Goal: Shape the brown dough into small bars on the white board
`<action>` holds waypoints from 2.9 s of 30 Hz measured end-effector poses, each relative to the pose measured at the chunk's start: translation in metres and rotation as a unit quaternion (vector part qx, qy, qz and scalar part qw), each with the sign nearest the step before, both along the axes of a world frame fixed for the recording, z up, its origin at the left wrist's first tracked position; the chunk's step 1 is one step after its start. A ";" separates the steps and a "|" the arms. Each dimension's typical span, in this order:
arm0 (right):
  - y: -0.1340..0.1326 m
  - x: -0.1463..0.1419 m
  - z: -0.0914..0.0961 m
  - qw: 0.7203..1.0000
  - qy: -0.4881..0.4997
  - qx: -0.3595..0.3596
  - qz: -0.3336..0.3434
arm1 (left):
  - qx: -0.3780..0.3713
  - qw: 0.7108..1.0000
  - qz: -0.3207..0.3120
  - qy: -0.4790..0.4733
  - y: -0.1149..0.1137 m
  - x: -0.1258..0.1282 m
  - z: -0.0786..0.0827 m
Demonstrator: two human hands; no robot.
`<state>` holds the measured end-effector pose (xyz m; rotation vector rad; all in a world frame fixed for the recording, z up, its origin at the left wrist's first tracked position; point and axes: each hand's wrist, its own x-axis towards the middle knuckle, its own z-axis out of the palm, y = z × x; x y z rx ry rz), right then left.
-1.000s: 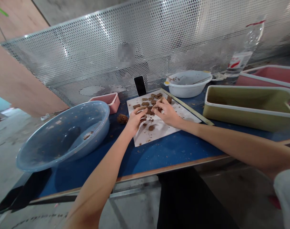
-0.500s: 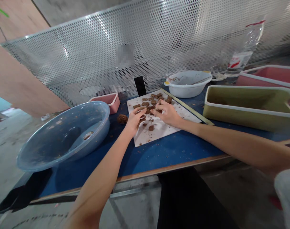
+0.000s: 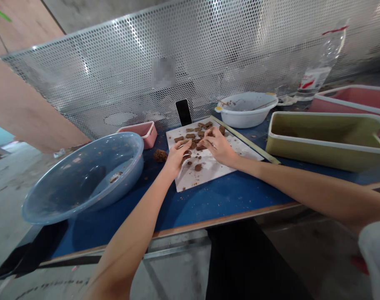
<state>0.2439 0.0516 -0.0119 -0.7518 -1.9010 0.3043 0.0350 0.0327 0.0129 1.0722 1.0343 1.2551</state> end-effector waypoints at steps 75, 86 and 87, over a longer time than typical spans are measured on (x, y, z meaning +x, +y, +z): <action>-0.002 -0.009 -0.008 0.998 -0.028 0.017 0.044 | -0.006 0.998 -0.054 0.011 -0.004 0.002 0.003; -0.001 -0.004 -0.008 0.997 -0.050 0.026 0.051 | 0.021 0.999 -0.040 0.013 0.000 0.001 0.001; -0.001 -0.004 -0.008 0.996 -0.054 0.029 0.059 | 0.022 0.999 -0.038 0.016 0.000 0.001 0.001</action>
